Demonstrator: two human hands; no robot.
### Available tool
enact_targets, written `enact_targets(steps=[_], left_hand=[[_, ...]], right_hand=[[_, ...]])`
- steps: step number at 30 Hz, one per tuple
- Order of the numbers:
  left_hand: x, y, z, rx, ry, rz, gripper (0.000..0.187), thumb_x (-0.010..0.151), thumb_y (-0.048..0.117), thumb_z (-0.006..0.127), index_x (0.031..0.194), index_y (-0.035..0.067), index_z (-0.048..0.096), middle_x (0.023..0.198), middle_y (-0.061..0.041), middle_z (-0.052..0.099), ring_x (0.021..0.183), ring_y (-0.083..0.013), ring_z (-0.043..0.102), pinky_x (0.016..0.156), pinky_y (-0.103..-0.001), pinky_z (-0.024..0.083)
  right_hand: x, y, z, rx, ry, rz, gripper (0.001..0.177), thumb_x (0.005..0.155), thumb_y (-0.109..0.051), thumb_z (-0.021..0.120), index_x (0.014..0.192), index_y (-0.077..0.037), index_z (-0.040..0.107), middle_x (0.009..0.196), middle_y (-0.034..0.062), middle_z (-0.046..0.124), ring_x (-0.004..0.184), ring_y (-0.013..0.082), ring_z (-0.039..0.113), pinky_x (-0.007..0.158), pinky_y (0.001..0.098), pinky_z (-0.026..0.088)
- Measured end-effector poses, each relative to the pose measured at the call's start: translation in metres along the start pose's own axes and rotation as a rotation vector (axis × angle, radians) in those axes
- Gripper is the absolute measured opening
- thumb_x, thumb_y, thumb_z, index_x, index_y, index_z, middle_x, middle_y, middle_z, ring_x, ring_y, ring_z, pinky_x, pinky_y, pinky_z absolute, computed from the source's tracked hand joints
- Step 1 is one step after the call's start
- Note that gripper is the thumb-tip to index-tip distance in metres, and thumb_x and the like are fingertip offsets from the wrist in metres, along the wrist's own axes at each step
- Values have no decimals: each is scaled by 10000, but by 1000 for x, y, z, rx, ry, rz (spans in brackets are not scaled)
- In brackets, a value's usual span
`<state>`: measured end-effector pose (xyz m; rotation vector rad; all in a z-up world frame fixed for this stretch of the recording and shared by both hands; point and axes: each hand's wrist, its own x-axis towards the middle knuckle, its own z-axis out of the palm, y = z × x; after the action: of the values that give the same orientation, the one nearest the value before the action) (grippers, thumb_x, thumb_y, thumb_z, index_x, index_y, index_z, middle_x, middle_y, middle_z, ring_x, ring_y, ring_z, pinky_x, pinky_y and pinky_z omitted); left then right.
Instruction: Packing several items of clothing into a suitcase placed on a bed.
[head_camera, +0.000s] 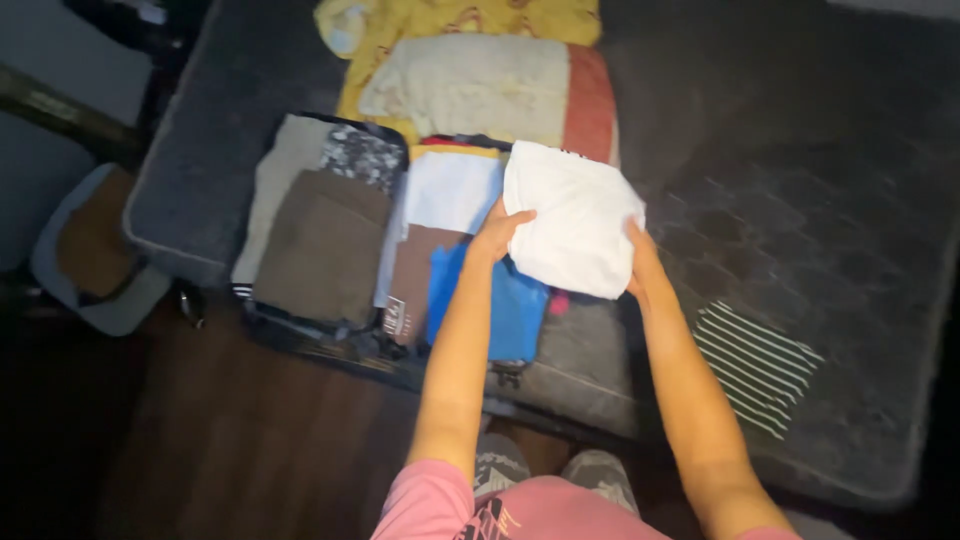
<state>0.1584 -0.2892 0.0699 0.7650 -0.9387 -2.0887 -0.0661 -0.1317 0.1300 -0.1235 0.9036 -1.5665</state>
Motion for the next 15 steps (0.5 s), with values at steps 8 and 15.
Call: enact_targets(steps=[8, 15], left_hand=[[48, 55, -88, 528, 290, 232, 586, 819, 45, 800, 1349, -13, 557, 1241, -168, 710, 1138, -264, 683, 991, -362, 540], [34, 5, -142, 1090, 381, -58, 698, 814, 66, 748, 1441, 65, 441, 1271, -268, 651, 1195, -456, 608, 1006, -483, 499]], right_hand=[[111, 51, 82, -476, 182, -243, 413, 1003, -122, 646, 1378, 35, 571, 1276, 162, 686, 1118, 263, 677, 940, 381, 571], [149, 164, -23, -1202, 375, -431, 471, 850, -25, 733, 1293, 48, 588, 1209, 207, 701, 1113, 314, 680, 973, 383, 516]])
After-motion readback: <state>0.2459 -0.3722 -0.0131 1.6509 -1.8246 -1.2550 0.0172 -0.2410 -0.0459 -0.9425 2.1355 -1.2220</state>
